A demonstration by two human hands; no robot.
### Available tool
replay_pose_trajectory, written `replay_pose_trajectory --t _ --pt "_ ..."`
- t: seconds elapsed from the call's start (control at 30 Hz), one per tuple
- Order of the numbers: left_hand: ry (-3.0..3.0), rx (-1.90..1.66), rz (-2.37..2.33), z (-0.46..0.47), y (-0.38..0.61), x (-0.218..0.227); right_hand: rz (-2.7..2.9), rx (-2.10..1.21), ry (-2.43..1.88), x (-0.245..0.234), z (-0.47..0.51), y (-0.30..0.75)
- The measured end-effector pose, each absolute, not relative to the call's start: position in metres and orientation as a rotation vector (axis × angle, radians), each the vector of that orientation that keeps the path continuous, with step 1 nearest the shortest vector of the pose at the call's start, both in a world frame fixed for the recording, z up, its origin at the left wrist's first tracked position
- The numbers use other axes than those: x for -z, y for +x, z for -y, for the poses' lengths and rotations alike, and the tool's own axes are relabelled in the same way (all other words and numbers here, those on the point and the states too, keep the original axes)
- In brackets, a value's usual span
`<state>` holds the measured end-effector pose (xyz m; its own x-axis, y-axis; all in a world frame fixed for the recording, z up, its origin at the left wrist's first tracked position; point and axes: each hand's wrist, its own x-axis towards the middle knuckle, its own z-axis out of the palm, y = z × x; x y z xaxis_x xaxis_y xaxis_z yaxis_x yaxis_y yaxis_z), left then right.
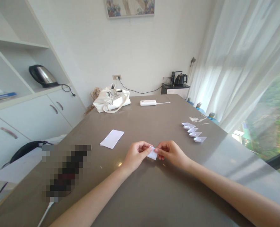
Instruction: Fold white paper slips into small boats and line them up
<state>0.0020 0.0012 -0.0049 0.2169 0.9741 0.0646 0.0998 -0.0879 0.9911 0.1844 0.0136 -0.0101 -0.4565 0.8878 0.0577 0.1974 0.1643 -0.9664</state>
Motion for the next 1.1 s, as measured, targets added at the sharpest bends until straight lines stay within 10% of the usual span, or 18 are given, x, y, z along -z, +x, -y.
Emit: replay_pose_trajectory --t 1.1 --pt "1.316 -1.084 -1.051 0.003 0.005 0.004 1.861 -1.53 -0.987 0.01 -0.004 0.176"
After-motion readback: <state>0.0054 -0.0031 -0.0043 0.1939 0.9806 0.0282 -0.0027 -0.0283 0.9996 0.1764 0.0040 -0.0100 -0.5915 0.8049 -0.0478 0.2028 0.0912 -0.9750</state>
